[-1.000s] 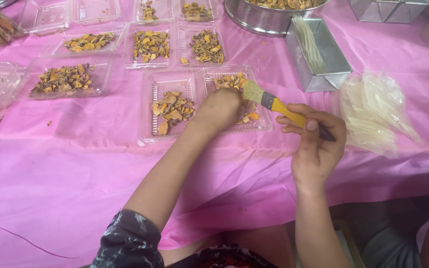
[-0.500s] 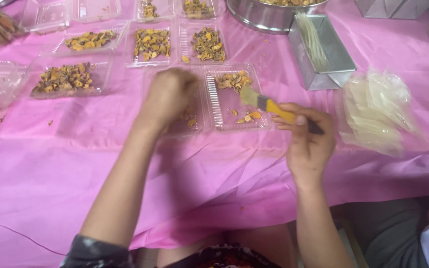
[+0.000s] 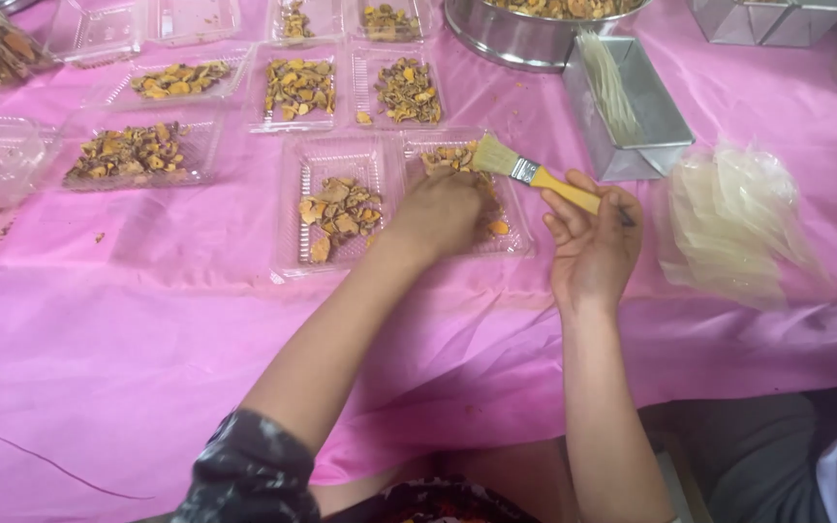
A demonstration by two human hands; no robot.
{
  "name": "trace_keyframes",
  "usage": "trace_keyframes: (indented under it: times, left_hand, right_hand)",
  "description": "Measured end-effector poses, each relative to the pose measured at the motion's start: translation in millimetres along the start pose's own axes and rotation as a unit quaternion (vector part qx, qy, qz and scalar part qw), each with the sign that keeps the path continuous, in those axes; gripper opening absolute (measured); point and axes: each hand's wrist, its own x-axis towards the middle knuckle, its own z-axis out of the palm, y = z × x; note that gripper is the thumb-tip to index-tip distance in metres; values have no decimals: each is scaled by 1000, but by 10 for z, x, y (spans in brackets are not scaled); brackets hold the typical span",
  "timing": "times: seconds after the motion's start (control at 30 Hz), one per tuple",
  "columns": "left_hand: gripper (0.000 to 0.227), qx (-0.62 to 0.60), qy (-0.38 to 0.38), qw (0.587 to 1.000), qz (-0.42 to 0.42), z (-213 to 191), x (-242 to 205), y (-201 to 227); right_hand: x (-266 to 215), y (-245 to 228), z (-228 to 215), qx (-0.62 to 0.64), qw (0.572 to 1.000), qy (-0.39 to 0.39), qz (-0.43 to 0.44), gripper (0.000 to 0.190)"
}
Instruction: Using a small brush to sweep dried herb slices into plastic containers and manually placing them into bags.
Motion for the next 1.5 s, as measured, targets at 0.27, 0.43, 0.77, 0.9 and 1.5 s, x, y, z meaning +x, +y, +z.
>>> trace_keyframes:
  times: [0.27,0.43,0.77,0.9,1.5]
  left_hand:
    - [20,0,0,1000,20,281,145,135]
    - [22,9,36,998,58,376,150,-323]
    - [14,-87,85,991,-60,40,28,-365]
    - [18,-213,121,961,-130,-191,-16,-356]
    - [18,183,112,963,-162,-568,-740,-649]
  right_hand:
    - [-56,105,-77,-35,998,-7,-46,12]
    - [-95,71,-12,-63,996,-4,-60,9]
    - [-182,20,-43,-67,994,-28,-78,9]
    - [-503,-289,207,-66,987,-59,-132,13]
    - [-363,-88,-146,-100,988,-65,-99,12]
